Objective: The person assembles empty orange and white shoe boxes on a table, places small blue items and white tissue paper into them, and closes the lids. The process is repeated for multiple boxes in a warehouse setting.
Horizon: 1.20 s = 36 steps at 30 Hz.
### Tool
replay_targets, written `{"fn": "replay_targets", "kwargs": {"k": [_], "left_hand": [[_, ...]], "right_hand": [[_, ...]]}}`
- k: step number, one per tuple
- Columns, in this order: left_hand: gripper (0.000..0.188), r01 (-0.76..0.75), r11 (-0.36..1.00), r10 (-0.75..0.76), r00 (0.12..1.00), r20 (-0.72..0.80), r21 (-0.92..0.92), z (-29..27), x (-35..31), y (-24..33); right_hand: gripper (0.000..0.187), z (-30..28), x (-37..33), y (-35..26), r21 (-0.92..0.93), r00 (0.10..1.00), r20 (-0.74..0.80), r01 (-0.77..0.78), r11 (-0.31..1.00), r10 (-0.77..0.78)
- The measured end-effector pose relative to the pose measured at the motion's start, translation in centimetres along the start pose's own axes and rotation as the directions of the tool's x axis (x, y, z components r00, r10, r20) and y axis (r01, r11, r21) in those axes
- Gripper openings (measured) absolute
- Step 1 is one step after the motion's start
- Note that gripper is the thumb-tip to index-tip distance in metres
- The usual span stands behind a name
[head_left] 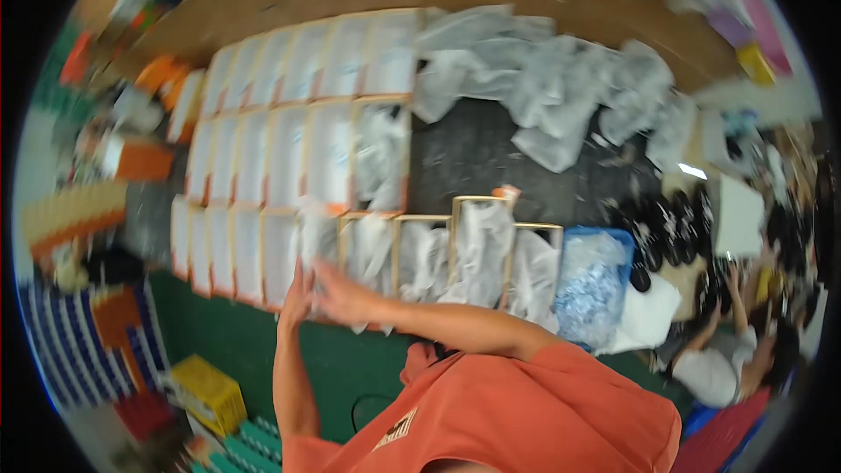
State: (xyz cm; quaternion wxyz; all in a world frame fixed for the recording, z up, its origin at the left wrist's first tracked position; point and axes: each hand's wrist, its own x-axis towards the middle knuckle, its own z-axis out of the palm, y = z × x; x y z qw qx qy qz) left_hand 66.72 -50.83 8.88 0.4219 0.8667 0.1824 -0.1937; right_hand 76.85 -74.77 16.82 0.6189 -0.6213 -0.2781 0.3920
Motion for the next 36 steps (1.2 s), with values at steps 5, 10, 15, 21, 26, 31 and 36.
{"fn": "replay_targets", "kwargs": {"k": [5, 10, 15, 21, 26, 31, 36], "left_hand": [[0.078, 0.033, 0.957, 0.038, 0.971, -0.237, 0.288, 6.1, 1.8, 2.4], [0.041, -0.113, 0.848, 0.371, 0.824, -0.428, 0.518, 10.6, 13.8, 24.9], [0.054, -0.575, 0.818, 0.569, 0.808, -0.150, 0.004, 27.3, 33.9, 46.5], [0.057, -0.354, 0.868, 0.361, 0.931, 0.048, 0.348, 34.4, 40.0, 52.7], [0.045, 0.089, 0.723, 0.047, 0.983, 0.178, -0.685, 28.1, 32.6, 43.3], [0.057, 0.543, 0.049, 0.021, 0.839, 0.544, -0.838, 20.7, 17.3, 36.6], [0.059, 0.444, 0.076, -0.148, 0.891, 0.430, -0.893, 14.0, 10.5, 30.3]], "right_hand": [[0.048, -18.4, -8.3, 3.2, -0.344, 0.791, -0.512, 0.170, 0.924, -0.336], [0.054, -47.8, -20.1, 15.3, 0.040, -0.058, -0.998, -0.403, 0.914, 0.018], [0.066, -61.1, -20.0, 15.0, -0.042, -0.540, -0.770, -0.488, 0.872, -0.339], [0.054, -68.8, -24.6, 15.4, 0.313, -0.386, -0.917, -0.552, 0.773, 0.096], [0.041, -56.5, -24.9, 16.2, 0.138, -0.523, -0.825, 0.180, 0.974, 0.214], [0.046, -38.0, -22.6, 12.7, 0.506, 0.143, -0.809, 0.663, 0.552, 0.571], [0.054, -29.9, -22.3, 5.6, 0.602, 0.560, -0.760, 0.414, 0.682, 0.330]]}}
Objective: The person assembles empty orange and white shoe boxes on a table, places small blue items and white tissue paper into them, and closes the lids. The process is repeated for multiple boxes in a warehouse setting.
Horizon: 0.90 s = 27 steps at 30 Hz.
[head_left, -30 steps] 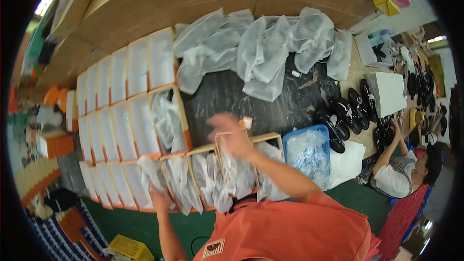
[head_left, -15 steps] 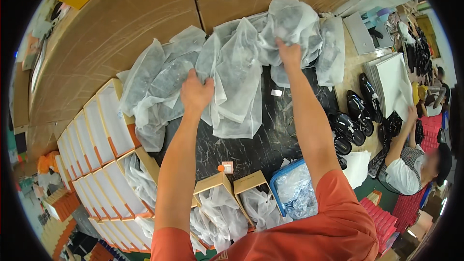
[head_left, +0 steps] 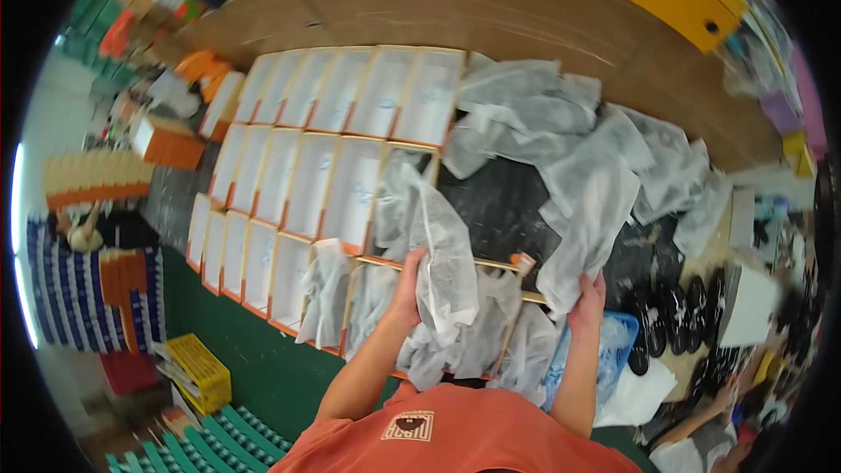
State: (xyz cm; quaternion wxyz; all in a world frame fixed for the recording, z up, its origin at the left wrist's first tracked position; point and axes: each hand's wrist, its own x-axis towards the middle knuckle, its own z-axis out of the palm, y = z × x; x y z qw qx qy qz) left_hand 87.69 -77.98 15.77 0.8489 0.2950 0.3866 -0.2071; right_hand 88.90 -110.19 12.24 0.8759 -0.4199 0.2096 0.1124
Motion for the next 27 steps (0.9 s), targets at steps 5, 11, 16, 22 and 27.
{"fn": "replay_targets", "kwargs": {"k": [5, 11, 16, 22, 27], "left_hand": [[0.061, -0.434, 0.861, 0.482, 0.862, -0.155, 0.265, -14.2, 1.3, 9.5], [0.066, -0.191, -0.010, 0.595, 0.788, 0.160, 0.982, -14.8, 5.7, 21.1], [0.067, -0.131, -0.379, 0.641, 0.678, 0.361, 0.916, -18.5, 12.2, 17.2], [0.046, 0.224, -0.444, 0.860, 0.378, 0.343, 0.867, -8.9, 12.6, 12.3], [0.049, -0.575, -0.301, 0.503, 0.581, 0.639, 0.760, 17.8, 20.4, 0.7]], "right_hand": [[0.061, 8.8, 0.6, 8.8, -0.102, 0.990, 0.120, -0.069, 0.992, 0.081], [0.061, 29.6, 8.3, 17.5, -0.821, 0.880, 0.467, 0.392, 0.415, 0.092], [0.060, 30.1, 4.5, 11.9, -0.506, 0.678, 0.725, 0.645, 0.573, -0.123], [0.035, -1.6, 16.6, -6.4, -0.898, 0.603, -0.072, 0.307, 0.315, -0.794], [0.088, -17.3, 28.4, -17.0, -0.836, 0.467, -0.549, -0.285, 0.470, -0.693]]}}
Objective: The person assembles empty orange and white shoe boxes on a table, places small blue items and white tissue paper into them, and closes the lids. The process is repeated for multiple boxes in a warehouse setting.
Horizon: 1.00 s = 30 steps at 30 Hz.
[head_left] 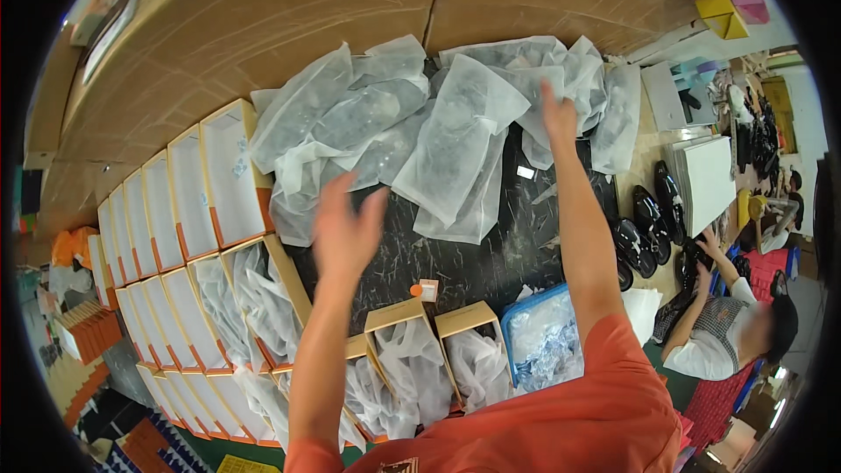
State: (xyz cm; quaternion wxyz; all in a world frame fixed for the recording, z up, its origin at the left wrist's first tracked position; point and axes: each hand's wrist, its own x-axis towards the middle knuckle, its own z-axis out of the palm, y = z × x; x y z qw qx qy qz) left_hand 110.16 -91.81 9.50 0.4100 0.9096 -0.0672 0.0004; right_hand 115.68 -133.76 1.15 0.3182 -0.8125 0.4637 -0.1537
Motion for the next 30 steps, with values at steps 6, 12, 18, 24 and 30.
{"fn": "replay_targets", "kwargs": {"k": [6, 12, 18, 24, 30], "left_hand": [[0.041, -0.043, 0.967, -0.018, 0.971, 0.238, 0.252, 13.9, 8.8, 2.0], [0.032, 0.229, 0.971, -0.238, 0.912, 0.333, 0.066, 8.5, 1.0, 2.5], [0.067, 0.453, 0.448, -0.344, 0.883, 0.319, -0.770, -3.8, -11.0, 4.4], [0.062, 0.795, -0.264, -0.539, 0.348, 0.767, -0.546, -5.1, -16.8, 1.6], [0.057, 0.633, 0.156, -0.625, 0.658, 0.420, -0.759, -12.8, -23.5, -3.0]], "right_hand": [[0.094, 0.6, 0.6, -3.1, 0.180, 0.959, 0.283, -0.087, 0.980, 0.033], [0.072, -3.0, -8.1, 2.6, -0.076, 0.979, 0.011, 0.202, 0.977, -0.201], [0.077, -0.7, -5.6, -2.6, -0.127, 0.775, -0.006, 0.626, 0.769, -0.632], [0.082, 7.4, -4.2, -3.4, -0.144, 0.602, 0.783, 0.421, 0.895, -0.157], [0.059, 0.8, -19.0, 0.9, 0.114, 0.737, 0.250, 0.621, 0.775, -0.628]]}}
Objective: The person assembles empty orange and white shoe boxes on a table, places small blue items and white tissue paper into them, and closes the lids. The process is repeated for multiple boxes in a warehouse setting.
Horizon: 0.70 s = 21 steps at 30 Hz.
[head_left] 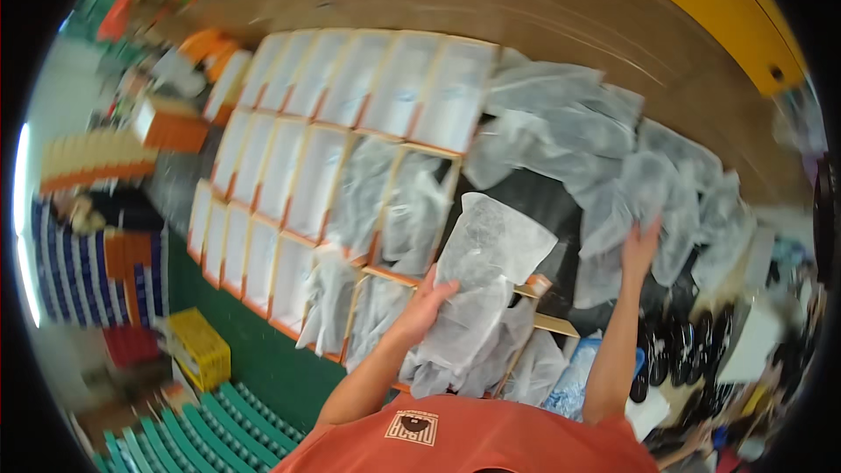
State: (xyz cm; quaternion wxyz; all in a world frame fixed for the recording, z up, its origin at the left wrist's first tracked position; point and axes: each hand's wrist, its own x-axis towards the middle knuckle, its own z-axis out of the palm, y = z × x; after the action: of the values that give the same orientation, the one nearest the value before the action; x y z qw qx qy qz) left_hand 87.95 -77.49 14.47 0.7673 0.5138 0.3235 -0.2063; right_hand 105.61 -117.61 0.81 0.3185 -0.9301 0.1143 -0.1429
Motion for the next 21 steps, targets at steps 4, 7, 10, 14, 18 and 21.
{"fn": "replay_targets", "kwargs": {"k": [4, 7, 10, 14, 18, 21], "left_hand": [[0.074, -0.001, 0.985, 0.055, 0.949, -0.312, 0.170, -13.4, -0.4, 1.5], [0.077, -0.047, 0.823, 0.386, 0.777, -0.497, 0.567, -24.9, 2.1, 5.1], [0.083, 0.169, 0.518, 0.417, 0.806, -0.420, 0.838, -26.3, 6.0, 16.1], [0.077, -0.343, 0.007, 0.522, 0.802, 0.289, 0.939, -35.3, 12.1, 13.5], [0.068, -0.106, -0.009, 0.703, 0.707, 0.082, 0.994, -36.1, 15.2, 8.0], [0.051, -0.006, 0.086, 0.856, 0.512, -0.071, 0.996, -27.9, 14.9, 9.7]], "right_hand": [[0.059, 0.8, -11.1, -16.4, 0.627, 0.745, 0.594, -0.665, 0.406, 0.303], [0.054, 7.9, -15.5, -28.2, 0.347, 0.468, 0.879, -0.762, 0.547, 0.093], [0.054, 18.7, -17.3, -39.4, 0.589, 0.676, 0.678, -0.267, 0.763, -0.287], [0.073, 16.0, -21.5, -51.5, 0.860, 0.677, 0.356, 0.033, 0.510, -0.644], [0.062, 3.0, -16.1, -43.3, 0.845, 0.523, 0.410, 0.090, 0.527, -0.747], [0.050, 0.9, -8.4, -25.1, 0.411, 0.886, 0.180, 0.326, 0.852, -0.426]]}}
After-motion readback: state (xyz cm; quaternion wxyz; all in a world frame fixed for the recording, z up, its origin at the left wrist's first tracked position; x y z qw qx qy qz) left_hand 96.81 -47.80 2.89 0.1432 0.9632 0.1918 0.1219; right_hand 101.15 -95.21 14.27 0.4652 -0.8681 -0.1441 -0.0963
